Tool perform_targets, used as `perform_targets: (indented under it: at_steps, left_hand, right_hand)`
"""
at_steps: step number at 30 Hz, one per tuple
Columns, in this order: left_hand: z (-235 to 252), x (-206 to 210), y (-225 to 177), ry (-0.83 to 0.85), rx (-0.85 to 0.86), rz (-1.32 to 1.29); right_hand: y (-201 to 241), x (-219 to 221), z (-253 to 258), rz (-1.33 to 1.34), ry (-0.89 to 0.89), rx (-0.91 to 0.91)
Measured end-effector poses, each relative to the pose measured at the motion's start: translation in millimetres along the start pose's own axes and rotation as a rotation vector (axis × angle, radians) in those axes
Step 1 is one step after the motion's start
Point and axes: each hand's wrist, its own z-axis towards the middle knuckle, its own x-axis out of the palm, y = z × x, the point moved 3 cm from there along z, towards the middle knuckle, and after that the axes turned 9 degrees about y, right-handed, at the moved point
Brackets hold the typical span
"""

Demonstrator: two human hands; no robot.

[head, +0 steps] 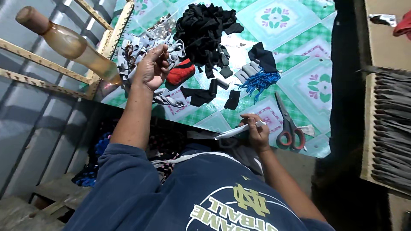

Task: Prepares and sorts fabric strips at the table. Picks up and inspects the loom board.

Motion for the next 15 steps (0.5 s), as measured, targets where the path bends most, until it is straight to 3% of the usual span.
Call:
perform_targets:
  at_steps: [5, 15]
  left_hand:
    - [-4, 3, 3, 0.059, 0.028, -0.144]
    - [-12, 9, 8, -0.035, 0.140, -0.469]
  right_hand:
    - [2, -1, 1, -0.058, 0.008, -0.004]
    - [2, -1, 0, -0.052, 0.000, -0.003]
